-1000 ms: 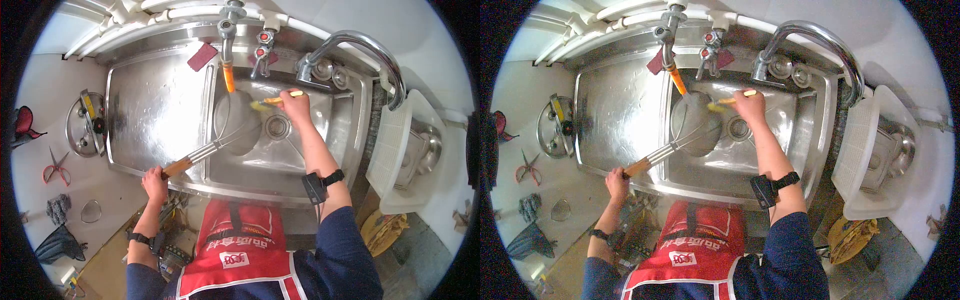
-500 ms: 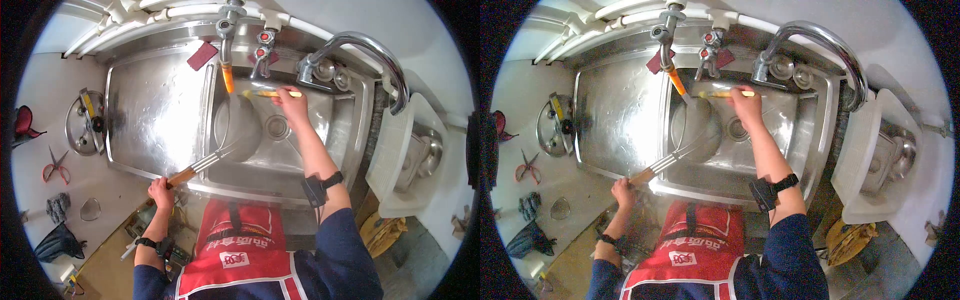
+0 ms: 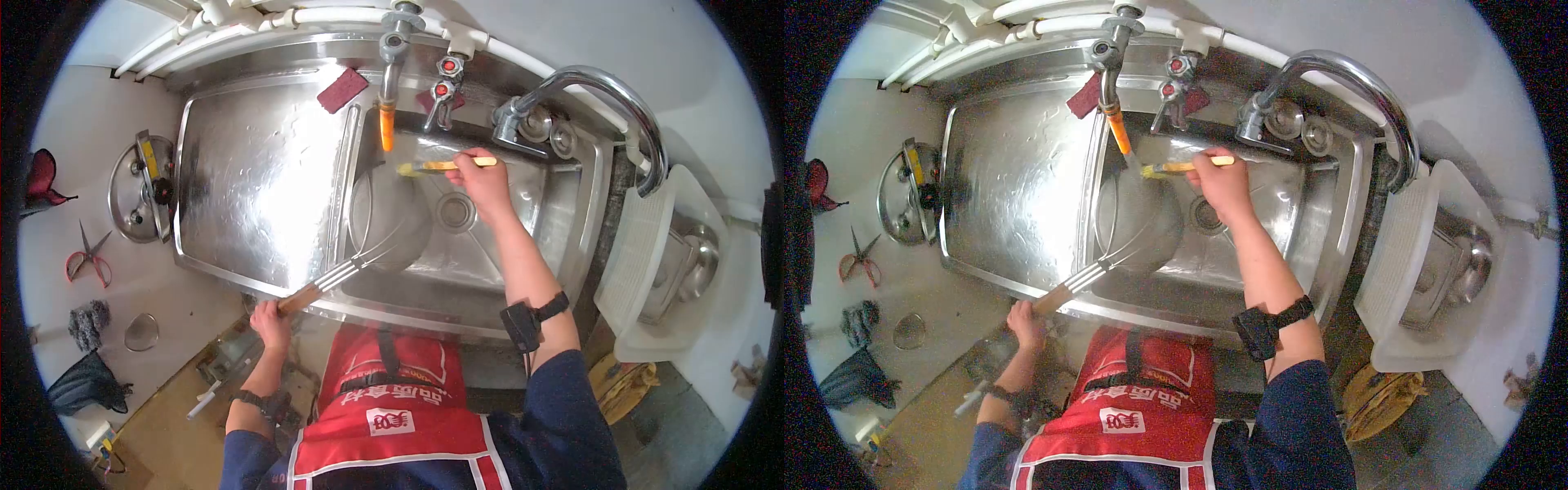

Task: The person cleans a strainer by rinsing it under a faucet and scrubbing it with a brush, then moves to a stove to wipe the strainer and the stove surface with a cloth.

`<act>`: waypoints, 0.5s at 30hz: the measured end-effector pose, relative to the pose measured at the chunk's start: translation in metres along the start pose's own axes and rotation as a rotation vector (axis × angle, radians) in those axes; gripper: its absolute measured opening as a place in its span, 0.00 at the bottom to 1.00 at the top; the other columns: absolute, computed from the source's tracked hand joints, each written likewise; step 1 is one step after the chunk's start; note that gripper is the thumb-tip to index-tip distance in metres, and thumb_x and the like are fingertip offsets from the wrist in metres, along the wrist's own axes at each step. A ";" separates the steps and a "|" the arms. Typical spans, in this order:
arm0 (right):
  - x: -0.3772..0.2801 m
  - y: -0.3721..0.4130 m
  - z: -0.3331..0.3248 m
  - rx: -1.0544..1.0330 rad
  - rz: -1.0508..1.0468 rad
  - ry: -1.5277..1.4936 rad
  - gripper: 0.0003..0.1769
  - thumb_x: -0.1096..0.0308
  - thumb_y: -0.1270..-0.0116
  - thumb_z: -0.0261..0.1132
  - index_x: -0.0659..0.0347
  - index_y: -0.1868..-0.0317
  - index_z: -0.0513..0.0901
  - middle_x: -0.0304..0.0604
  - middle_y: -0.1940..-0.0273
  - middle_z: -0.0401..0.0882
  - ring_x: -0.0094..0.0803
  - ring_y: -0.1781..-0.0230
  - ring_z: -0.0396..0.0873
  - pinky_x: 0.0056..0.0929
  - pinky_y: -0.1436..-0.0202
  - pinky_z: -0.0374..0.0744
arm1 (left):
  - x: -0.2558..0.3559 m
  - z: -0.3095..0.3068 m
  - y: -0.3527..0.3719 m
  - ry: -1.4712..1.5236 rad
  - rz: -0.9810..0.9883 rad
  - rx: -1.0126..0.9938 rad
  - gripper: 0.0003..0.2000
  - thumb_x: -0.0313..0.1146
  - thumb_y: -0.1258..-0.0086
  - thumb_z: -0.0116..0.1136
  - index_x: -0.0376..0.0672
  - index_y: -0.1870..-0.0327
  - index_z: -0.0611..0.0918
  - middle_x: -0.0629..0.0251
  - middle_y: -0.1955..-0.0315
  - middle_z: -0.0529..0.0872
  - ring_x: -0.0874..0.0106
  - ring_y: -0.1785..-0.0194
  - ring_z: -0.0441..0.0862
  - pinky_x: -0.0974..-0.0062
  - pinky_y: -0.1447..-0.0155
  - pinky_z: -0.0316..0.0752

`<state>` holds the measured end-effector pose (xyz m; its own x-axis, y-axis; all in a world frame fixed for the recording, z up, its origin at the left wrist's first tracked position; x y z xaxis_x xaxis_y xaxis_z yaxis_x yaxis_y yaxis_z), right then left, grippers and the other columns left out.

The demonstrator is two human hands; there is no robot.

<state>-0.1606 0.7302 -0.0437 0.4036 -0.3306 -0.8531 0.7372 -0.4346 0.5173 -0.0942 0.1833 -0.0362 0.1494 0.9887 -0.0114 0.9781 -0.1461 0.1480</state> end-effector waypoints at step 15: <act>-0.040 0.031 0.022 -0.329 -0.115 0.398 0.08 0.67 0.34 0.67 0.63 0.61 0.85 0.39 0.69 0.87 0.25 0.69 0.84 0.24 0.63 0.80 | 0.012 0.006 -0.008 0.131 -0.049 0.001 0.13 0.26 0.52 0.66 0.48 0.63 0.83 0.63 0.67 0.81 0.56 0.54 0.77 0.58 0.49 0.65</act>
<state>-0.1660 0.7113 0.0076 0.4374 0.0753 -0.8961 0.8942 -0.1420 0.4245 -0.0994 0.1963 -0.0433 0.0816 0.9905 0.1104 0.9840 -0.0977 0.1493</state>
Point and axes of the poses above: each hand's wrist, its own y-axis away from the middle knuckle, its own z-axis out of the palm, x = y × z, the point moved 6 cm from there along -y, towards the middle knuckle
